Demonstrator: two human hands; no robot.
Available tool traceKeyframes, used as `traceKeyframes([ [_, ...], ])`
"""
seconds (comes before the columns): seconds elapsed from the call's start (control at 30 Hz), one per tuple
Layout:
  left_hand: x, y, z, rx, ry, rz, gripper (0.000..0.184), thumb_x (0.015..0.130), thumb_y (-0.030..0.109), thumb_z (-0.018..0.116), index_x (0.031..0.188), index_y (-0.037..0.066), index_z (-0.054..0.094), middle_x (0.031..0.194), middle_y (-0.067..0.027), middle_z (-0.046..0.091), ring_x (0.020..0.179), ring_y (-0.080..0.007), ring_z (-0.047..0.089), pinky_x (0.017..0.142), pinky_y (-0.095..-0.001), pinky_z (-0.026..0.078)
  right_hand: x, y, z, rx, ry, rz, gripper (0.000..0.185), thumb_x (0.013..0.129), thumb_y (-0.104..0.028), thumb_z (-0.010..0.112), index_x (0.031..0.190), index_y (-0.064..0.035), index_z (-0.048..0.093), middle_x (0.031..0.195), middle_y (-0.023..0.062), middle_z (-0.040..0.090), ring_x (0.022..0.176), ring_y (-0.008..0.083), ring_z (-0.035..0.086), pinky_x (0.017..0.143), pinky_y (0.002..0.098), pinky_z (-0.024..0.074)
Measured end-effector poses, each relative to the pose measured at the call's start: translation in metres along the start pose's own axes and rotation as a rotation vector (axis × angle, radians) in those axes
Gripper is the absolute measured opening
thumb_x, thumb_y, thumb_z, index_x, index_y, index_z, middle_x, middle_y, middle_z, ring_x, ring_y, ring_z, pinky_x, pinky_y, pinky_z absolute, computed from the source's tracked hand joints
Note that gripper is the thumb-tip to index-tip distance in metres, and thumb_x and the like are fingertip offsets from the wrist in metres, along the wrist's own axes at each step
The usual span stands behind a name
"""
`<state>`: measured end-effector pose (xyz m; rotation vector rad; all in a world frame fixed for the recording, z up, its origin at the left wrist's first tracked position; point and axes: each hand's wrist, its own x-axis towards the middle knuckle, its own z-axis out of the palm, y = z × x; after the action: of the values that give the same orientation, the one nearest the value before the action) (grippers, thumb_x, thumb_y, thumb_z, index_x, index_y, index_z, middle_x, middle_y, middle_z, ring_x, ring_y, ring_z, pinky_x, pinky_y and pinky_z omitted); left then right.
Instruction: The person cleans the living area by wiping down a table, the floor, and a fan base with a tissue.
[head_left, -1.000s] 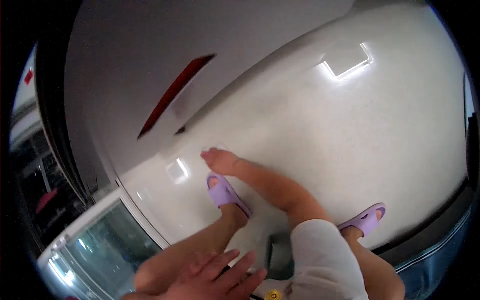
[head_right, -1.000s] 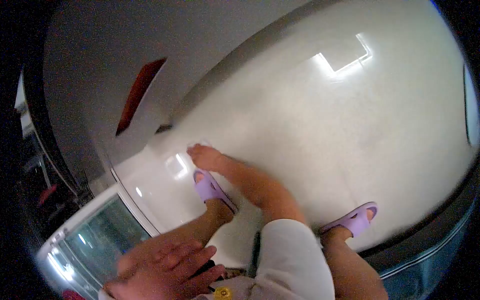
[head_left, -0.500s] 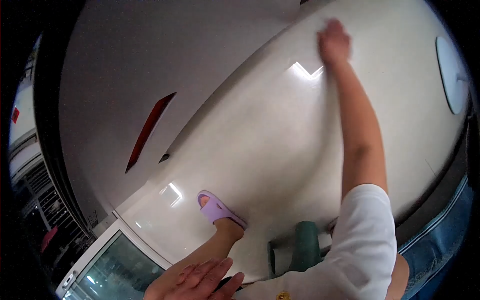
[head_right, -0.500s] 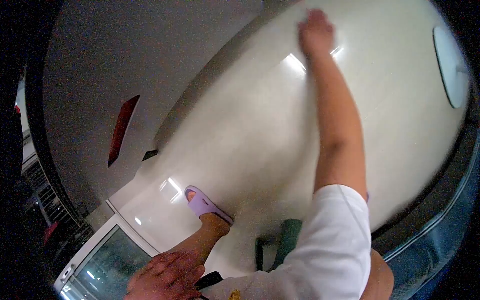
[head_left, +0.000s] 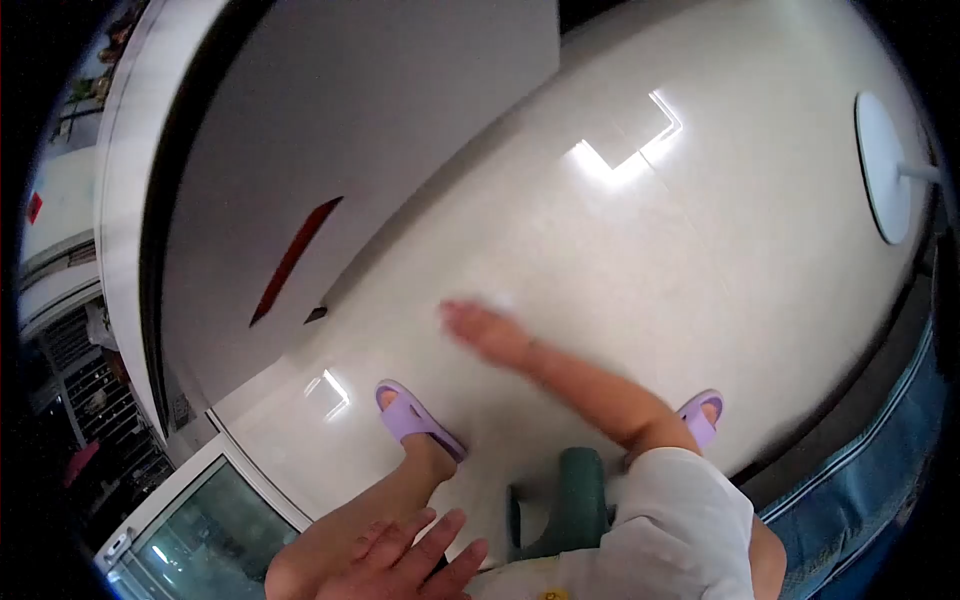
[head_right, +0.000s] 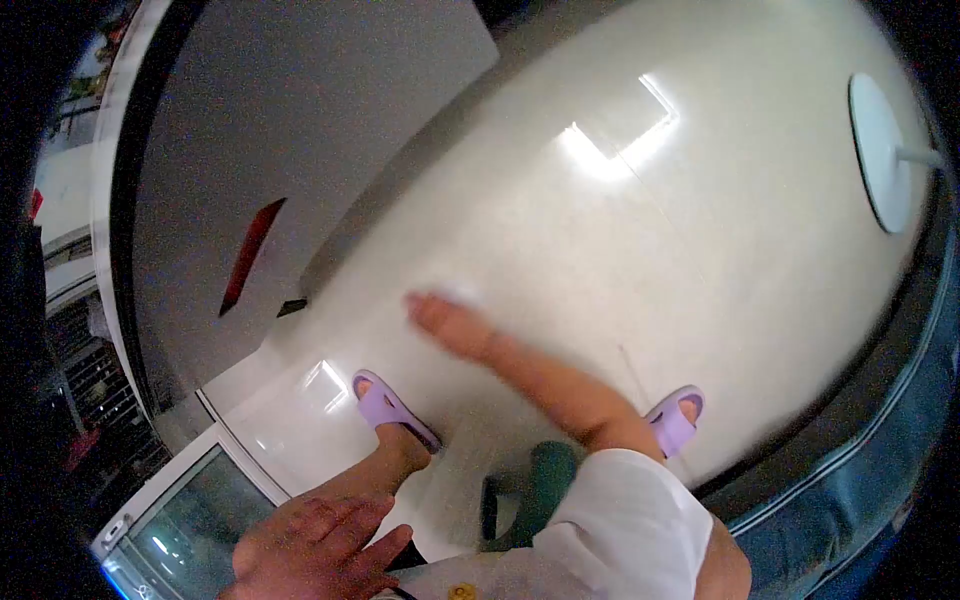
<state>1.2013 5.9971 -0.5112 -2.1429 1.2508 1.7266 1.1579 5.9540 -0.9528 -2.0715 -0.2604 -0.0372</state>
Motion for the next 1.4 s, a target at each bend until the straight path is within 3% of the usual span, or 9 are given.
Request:
traceKeyframes([
  [0.17,0.011,0.01,-0.003,0.061,-0.028,0.019,0.048,0.082,0.025,0.054,0.127,0.013,0.044,0.136,-0.0097,0.034,0.124,-0.0275,0.032,0.101,-0.0402,0.026,-0.057,-0.023,0.031,-0.155,-0.346,-0.132,0.048,0.084,-0.016,0.042,0.127,0.0039,0.035,0.135,0.0174,0.035,0.124,0.026,0.036,0.104,0.0388,0.0254],
  [0.43,0.009,0.011,0.011,0.213,0.027,0.007,0.049,0.08,0.024,0.054,0.127,0.013,0.044,0.136,-0.0086,0.033,0.124,-0.0268,0.032,0.101,-0.0395,0.027,-0.105,0.152,-0.296,-1.078,0.447,0.729,0.049,0.089,-0.021,0.038,0.135,-0.0064,0.029,0.141,0.0166,0.025,0.13,0.0309,0.024,0.104,0.0428,0.024],
  [0.6,0.006,0.02,0.003,0.363,0.163,0.161,0.046,0.074,0.022,0.054,0.119,0.014,0.052,0.121,-0.0076,0.049,0.111,-0.0252,0.045,0.09,-0.0387,0.038,-0.116,0.117,-0.384,-0.505,0.306,0.945,0.04,0.091,-0.02,0.039,0.128,-0.0035,0.041,0.13,0.0181,0.041,0.123,0.0293,0.036,0.103,0.0348,0.028],
  [0.8,-0.002,0.008,-0.034,0.22,0.853,0.042,0.059,0.066,0.01,0.064,0.123,0.012,0.049,0.129,-0.012,0.043,0.12,-0.0298,0.039,0.096,-0.0425,0.035,-0.125,-0.014,-0.296,0.628,0.138,0.668,0.044,0.094,-0.026,0.036,0.128,0.0019,0.04,0.131,0.0093,0.043,0.121,0.0194,0.039,0.105,0.0308,0.0243],
  [0.9,-0.005,-0.028,-0.086,0.821,1.149,-0.035,0.066,0.072,0.021,0.068,0.132,0.017,0.04,0.139,-0.008,0.032,0.128,-0.0272,0.03,0.102,-0.0402,0.031,-0.17,-0.038,-0.176,0.015,-0.264,0.209,0.036,0.093,-0.021,0.037,0.126,-0.0078,0.044,0.131,0.0156,0.042,0.12,0.0278,0.04,0.1,0.0328,0.0327],
  [0.93,0.0,-0.046,-0.104,0.997,1.132,-0.131,0.075,0.07,0.028,0.069,0.136,0.022,0.033,0.143,-0.0052,0.025,0.129,-0.0267,0.028,0.103,-0.04,0.03,-0.158,-0.075,-0.159,0.392,-0.325,0.669,0.034,0.091,-0.018,0.041,0.123,-0.0065,0.047,0.13,0.0147,0.043,0.121,0.0289,0.039,0.101,0.0332,0.0324],
  [1.03,0.027,-0.098,-0.142,1.057,1.026,-0.075,0.082,0.067,0.016,0.071,0.138,0.018,0.028,0.143,-0.0064,0.024,0.13,-0.0276,0.025,0.105,-0.0408,0.026,-0.202,-0.038,-0.018,-0.23,-0.387,-0.241,0.04,0.089,-0.02,0.041,0.127,-0.006,0.043,0.135,0.0099,0.039,0.125,0.0232,0.036,0.103,0.0393,0.0293],
  [1.13,0.042,-0.116,-0.147,1.097,0.974,-0.018,0.079,0.068,0.016,0.071,0.136,0.017,0.032,0.142,-0.0078,0.025,0.129,-0.028,0.024,0.106,-0.0394,0.023,-0.184,-0.021,-0.001,-0.478,-0.35,-0.382,0.048,0.086,-0.021,0.04,0.131,-0.0059,0.036,0.14,0.0115,0.031,0.128,0.0233,0.032,0.106,0.0382,0.0226],
  [1.4,0.042,-0.108,-0.151,1.165,1.07,0.054,0.06,0.077,0.017,0.065,0.132,0.02,0.04,0.141,-0.0078,0.028,0.126,-0.0266,0.028,0.102,-0.0382,0.024,-0.199,0.149,-0.309,-0.927,0.561,0.777,0.047,0.089,-0.02,0.038,0.133,-0.0065,0.033,0.139,0.0113,0.032,0.128,0.0264,0.029,0.103,0.042,0.0256],
])
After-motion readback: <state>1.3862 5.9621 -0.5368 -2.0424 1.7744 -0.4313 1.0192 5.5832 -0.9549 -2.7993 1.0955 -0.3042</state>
